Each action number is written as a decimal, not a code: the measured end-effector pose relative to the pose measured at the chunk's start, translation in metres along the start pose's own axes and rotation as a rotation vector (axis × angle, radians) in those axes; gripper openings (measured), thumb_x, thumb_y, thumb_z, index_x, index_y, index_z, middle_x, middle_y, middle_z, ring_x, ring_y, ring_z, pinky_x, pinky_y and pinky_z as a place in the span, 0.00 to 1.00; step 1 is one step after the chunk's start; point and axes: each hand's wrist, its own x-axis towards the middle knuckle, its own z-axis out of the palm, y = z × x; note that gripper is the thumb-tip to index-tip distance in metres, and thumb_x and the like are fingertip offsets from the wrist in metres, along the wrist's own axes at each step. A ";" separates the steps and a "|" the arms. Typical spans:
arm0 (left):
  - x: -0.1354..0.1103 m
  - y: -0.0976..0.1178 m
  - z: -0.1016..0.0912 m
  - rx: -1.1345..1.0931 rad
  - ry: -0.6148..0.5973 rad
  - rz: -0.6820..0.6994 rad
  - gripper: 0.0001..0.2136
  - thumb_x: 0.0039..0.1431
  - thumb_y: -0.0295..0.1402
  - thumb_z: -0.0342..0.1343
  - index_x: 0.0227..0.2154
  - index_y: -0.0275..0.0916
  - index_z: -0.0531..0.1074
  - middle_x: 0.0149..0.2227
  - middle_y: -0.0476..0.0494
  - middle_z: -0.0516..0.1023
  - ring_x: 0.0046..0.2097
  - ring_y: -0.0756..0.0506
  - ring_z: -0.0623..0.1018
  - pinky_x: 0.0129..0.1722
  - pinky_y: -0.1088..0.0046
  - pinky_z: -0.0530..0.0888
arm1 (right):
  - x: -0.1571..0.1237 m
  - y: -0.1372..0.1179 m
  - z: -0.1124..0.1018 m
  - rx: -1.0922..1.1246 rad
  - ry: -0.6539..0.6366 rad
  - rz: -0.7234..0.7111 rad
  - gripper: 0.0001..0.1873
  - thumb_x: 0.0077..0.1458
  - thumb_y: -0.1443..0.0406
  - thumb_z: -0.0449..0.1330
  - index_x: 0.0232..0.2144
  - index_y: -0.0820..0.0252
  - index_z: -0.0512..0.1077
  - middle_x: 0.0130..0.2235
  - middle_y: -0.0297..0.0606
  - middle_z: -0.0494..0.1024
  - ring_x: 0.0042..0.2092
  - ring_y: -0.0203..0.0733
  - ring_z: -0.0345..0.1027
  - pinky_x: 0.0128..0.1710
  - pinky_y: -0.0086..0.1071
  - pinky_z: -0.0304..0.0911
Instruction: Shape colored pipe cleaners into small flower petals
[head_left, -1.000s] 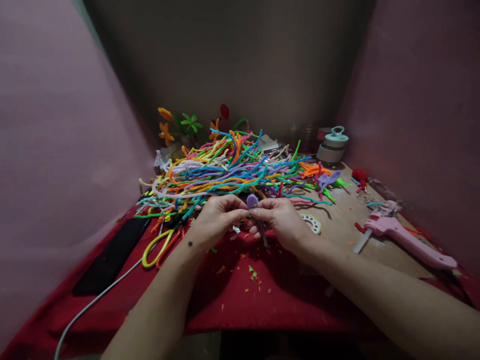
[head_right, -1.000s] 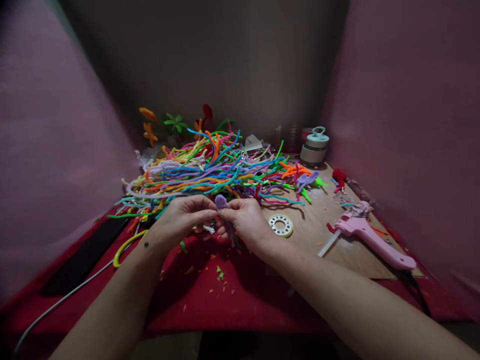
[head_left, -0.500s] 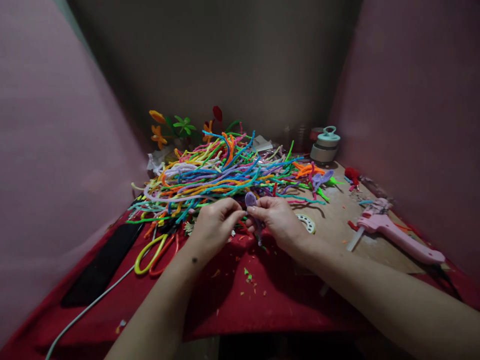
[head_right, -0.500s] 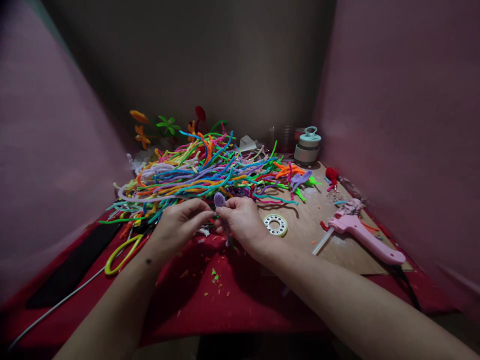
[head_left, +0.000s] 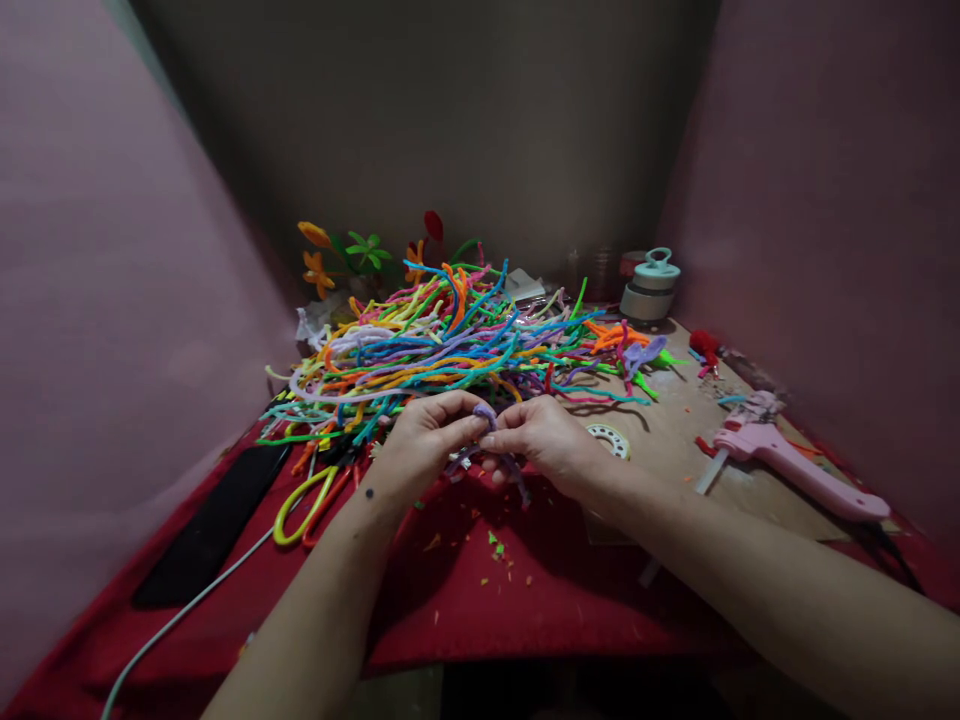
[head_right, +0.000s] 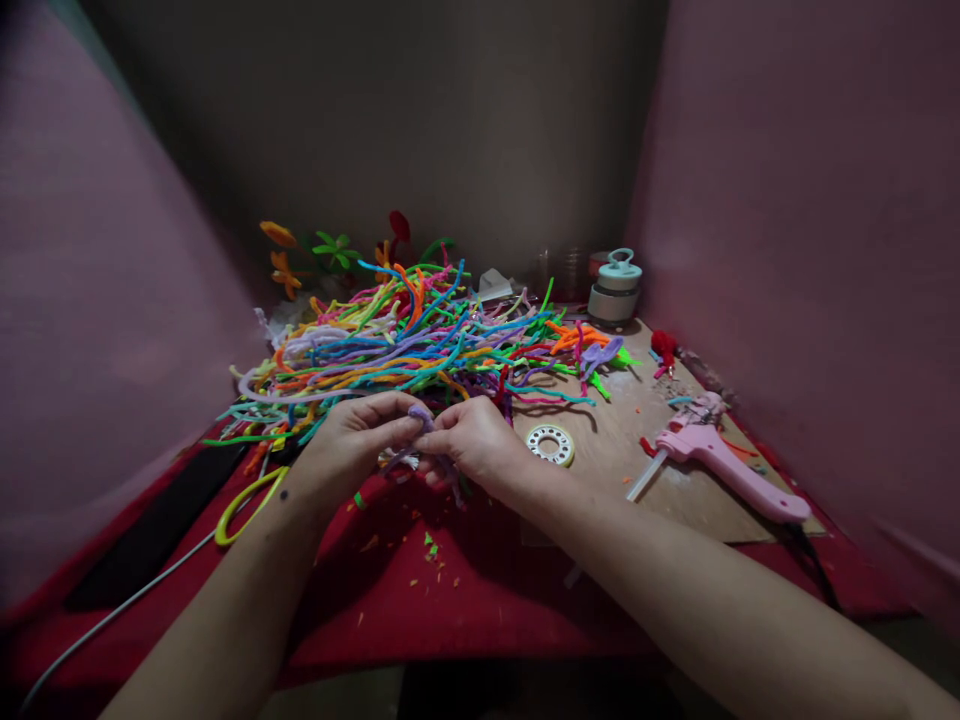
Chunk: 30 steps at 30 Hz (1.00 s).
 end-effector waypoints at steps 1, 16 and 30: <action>0.000 0.000 -0.001 0.004 -0.005 0.015 0.07 0.49 0.34 0.57 0.31 0.36 0.73 0.26 0.50 0.73 0.25 0.53 0.70 0.25 0.79 0.67 | 0.000 -0.001 0.000 0.002 -0.010 0.010 0.08 0.44 0.73 0.58 0.16 0.66 0.66 0.16 0.34 0.71 0.15 0.32 0.64 0.15 0.23 0.60; -0.005 0.009 -0.011 0.284 -0.091 0.081 0.09 0.51 0.37 0.55 0.27 0.36 0.72 0.23 0.49 0.72 0.24 0.51 0.69 0.25 0.77 0.66 | 0.002 0.003 -0.004 -0.126 -0.144 0.021 0.10 0.37 0.66 0.65 0.12 0.63 0.67 0.13 0.32 0.71 0.14 0.32 0.63 0.13 0.22 0.57; -0.004 0.011 -0.007 0.506 -0.081 0.205 0.08 0.55 0.35 0.48 0.28 0.36 0.67 0.23 0.52 0.65 0.25 0.53 0.64 0.24 0.79 0.62 | 0.000 0.000 0.000 -0.146 -0.068 -0.041 0.10 0.43 0.71 0.59 0.14 0.65 0.67 0.13 0.31 0.70 0.14 0.31 0.61 0.14 0.23 0.56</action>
